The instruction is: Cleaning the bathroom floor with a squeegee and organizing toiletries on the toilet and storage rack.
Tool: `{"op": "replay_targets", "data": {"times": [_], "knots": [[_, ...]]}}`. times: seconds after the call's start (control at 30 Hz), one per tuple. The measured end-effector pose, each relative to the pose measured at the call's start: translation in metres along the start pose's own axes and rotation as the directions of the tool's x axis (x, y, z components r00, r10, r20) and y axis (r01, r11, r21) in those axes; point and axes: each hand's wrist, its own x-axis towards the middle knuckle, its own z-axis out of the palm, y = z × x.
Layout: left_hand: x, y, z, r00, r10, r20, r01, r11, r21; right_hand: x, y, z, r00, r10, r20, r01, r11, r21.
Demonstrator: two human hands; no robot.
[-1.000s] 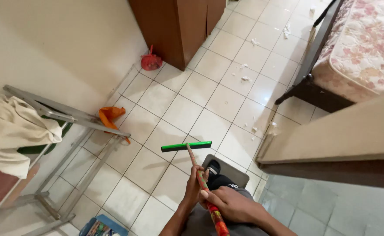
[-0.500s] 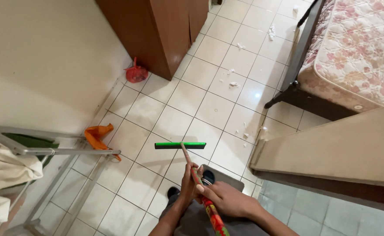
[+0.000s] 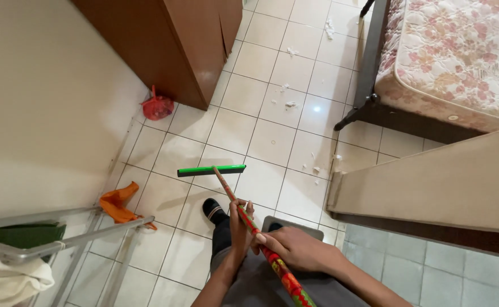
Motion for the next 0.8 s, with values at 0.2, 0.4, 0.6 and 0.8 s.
{"op": "replay_targets", "data": {"times": [0.2,0.4,0.6,0.8], "knots": [[0.077,0.03,-0.058,0.999,-0.043,0.01,0.044,0.995,-0.086,0.089,-0.053,-0.012,0.993,0.117,-0.022,-0.117,0.993,0.006],[0.159,0.022,-0.133,0.994,0.069,-0.084,-0.063,0.995,0.075,0.185,-0.097,-0.008,0.999,0.01,-0.046,-0.013,0.998,-0.064],[0.197,0.07,-0.178,0.993,0.109,-0.048,-0.103,0.988,0.117,0.253,-0.133,-0.008,0.999,0.02,-0.034,-0.023,0.996,-0.089],[0.232,0.104,-0.193,0.992,0.062,-0.114,-0.053,0.995,0.084,0.303,-0.146,-0.027,1.0,-0.014,-0.003,0.014,0.983,-0.181]]}}
